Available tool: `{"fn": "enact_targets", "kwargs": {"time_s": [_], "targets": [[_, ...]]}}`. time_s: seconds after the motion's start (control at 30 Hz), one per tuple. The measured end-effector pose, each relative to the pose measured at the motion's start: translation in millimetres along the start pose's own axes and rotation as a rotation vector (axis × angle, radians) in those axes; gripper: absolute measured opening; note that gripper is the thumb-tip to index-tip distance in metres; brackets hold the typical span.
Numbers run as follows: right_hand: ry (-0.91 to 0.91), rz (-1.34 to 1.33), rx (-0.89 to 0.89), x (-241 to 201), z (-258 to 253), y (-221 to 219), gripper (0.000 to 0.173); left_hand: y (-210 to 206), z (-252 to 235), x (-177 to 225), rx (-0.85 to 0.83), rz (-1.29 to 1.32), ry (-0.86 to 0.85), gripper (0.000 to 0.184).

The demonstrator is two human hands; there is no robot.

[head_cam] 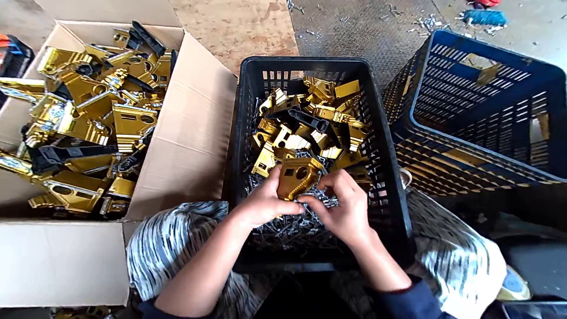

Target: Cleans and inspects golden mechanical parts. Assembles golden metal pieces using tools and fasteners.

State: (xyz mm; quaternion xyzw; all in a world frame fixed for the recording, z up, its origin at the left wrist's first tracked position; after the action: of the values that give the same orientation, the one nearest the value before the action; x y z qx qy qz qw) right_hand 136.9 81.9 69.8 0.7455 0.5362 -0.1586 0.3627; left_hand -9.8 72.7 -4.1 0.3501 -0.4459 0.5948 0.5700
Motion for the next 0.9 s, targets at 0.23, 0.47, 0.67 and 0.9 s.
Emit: {"fn": "enact_targets", "kwargs": {"time_s": [0.23,0.47,0.67,0.9], "targets": [[-0.430,-0.485,-0.139,34.2,7.8,-40.4,0.071,6.4,-2.8,-1.4,-0.024,-0.088,0.014,0.096],[-0.444,-0.479,-0.172,30.9,-5.8,-64.3,0.066,30.1,-1.9,7.7,0.110,-0.040,-0.056,0.099],[-0.590,-0.620,-0.218,39.3,-12.2,-90.5,0.062,49.1,1.2,18.9,0.269,-0.026,-0.165,0.102],[-0.315,0.315,-1.167,74.6,91.7,-179.3,0.038,79.7,3.7,35.2,0.519,0.309,-0.180,0.068]]}}
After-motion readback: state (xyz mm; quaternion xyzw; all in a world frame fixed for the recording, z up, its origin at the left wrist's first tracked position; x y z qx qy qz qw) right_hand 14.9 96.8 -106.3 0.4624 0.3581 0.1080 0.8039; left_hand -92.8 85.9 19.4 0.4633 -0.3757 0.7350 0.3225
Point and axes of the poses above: each hand's wrist, its own z-axis away from the middle knuckle, its own y-axis out of the back of the hand, x = y × z, the point moved 9 cm from there along -z, towards the middle knuckle, and after that the axes turned 11 degrees about x, right-handed, at the moved point
